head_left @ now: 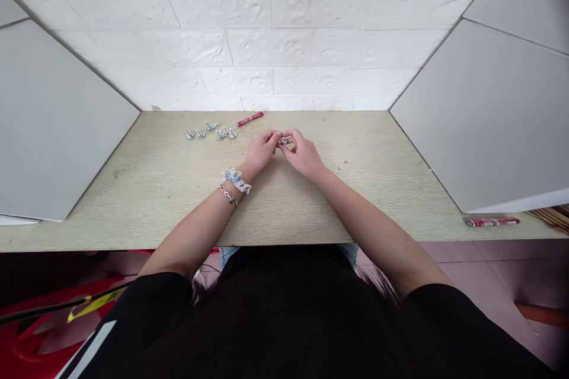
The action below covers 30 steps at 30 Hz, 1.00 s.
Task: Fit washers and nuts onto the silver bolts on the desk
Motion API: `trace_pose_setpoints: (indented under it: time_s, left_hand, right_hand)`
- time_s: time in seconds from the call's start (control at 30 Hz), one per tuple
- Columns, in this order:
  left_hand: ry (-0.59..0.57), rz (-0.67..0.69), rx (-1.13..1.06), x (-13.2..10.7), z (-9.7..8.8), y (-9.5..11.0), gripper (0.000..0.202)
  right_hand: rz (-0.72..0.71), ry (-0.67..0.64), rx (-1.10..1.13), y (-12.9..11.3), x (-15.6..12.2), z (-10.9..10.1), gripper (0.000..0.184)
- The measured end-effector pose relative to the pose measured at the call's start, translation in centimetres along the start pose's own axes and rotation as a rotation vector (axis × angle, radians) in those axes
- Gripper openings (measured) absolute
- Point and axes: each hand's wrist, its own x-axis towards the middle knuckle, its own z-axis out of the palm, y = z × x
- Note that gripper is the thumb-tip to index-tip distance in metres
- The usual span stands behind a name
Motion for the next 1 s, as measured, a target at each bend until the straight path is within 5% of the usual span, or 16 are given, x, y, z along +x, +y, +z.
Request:
trace_pose_setpoints:
  time_s: [0.37,1.0]
  left_hand:
    - [-0.076,-0.005,0.053,-0.6,0.37,0.6,0.032]
    - [-0.028,-0.091,0.033,-0.61,0.45,0.75,0.023]
  right_hand:
    - [0.007,-0.039,0.005,-0.53,-0.17,-0.45,0.024]
    - [0.013,-0.073,0.0,-0.47,-0.19,-0.2,0.026]
